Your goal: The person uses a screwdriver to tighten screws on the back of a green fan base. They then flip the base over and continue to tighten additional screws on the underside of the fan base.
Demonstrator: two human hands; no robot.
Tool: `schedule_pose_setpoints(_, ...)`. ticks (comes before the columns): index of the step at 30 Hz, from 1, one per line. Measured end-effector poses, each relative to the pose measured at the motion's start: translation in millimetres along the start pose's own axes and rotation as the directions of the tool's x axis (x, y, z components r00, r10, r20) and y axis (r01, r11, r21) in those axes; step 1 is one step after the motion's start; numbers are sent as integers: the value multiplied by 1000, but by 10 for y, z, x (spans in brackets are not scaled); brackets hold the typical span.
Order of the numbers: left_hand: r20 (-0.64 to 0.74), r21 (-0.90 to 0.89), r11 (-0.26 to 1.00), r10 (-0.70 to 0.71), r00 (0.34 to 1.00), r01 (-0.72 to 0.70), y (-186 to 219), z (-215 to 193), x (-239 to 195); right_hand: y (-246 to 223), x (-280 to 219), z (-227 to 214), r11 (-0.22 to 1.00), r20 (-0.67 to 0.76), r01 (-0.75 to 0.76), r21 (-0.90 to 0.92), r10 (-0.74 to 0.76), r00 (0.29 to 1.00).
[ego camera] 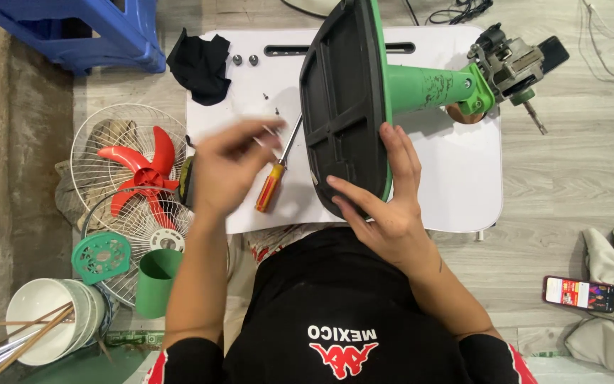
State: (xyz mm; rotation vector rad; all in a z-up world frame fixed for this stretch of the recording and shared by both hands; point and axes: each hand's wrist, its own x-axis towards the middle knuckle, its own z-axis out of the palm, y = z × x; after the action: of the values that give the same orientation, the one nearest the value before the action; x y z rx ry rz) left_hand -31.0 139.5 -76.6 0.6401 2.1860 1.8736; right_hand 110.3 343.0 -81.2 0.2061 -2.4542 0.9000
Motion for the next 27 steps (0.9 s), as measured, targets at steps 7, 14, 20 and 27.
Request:
schedule_pose_setpoints(7, -152, 51, 976, 217, 964, -212, -546, -414, 968, 37, 10, 20, 1000, -4, 15, 22, -15, 1000)
schedule_pose_setpoints(14, 23, 423, 830, 390, 920, -363, -1110, -531, 1613, 51, -16, 24, 999, 15, 6, 37, -7, 1000)
schedule_pose_setpoints(20, 197, 560, 664, 475, 858, -496, -1327, -620, 1909, 105, -43, 59, 999, 11, 22, 42, -22, 1000)
schedule_pose_setpoints(27, 185, 627, 691, 318, 930, -361, -1456, -690, 1995, 124, -49, 44, 999, 17, 35, 36, -35, 999)
